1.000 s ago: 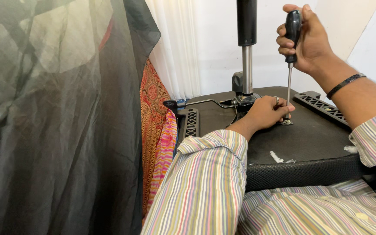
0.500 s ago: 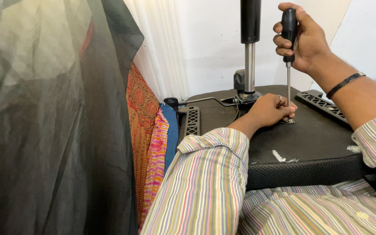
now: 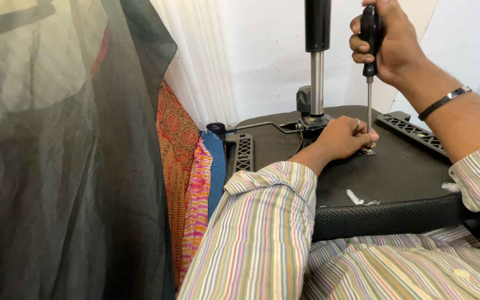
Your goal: The person uses a screwdriver to tighten screws on a black metal base attached to a chair seat. The person holds the base steady with one hand while turning the screwdriver with the other, working on multiple screw locations around the base.
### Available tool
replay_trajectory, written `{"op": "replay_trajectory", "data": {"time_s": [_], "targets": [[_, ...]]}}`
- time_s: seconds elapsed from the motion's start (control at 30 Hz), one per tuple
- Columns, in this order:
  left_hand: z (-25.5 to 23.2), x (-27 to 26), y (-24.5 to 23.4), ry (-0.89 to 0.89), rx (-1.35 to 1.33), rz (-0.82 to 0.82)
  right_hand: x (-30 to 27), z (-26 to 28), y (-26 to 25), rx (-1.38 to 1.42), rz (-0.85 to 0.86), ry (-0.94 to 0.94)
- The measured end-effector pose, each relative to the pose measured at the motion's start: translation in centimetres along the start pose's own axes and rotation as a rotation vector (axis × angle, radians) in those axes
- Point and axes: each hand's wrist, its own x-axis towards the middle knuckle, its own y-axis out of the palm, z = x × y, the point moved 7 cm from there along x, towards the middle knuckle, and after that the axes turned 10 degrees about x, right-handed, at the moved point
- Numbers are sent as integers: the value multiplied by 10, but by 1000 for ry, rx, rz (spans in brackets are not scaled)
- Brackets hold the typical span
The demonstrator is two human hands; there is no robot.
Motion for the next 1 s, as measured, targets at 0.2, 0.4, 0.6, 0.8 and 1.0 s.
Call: {"op": "replay_trajectory", "data": {"time_s": [0.2, 0.4, 0.6, 0.8, 1.0], "targets": [[-4, -8, -9, 24, 113, -96, 7, -10, -21, 114, 63, 85], [-8, -21, -14, 6, 8, -78, 17, 0, -28, -156, 74, -149], [-8, -21, -12, -17, -59, -76, 6, -8, -7, 225, 66, 69], [-6, -22, -13, -1, -60, -68, 6, 14, -17, -115, 122, -106], [-5, -12, -3, 26, -69, -16, -2, -5, -21, 210, 116, 68]]}}
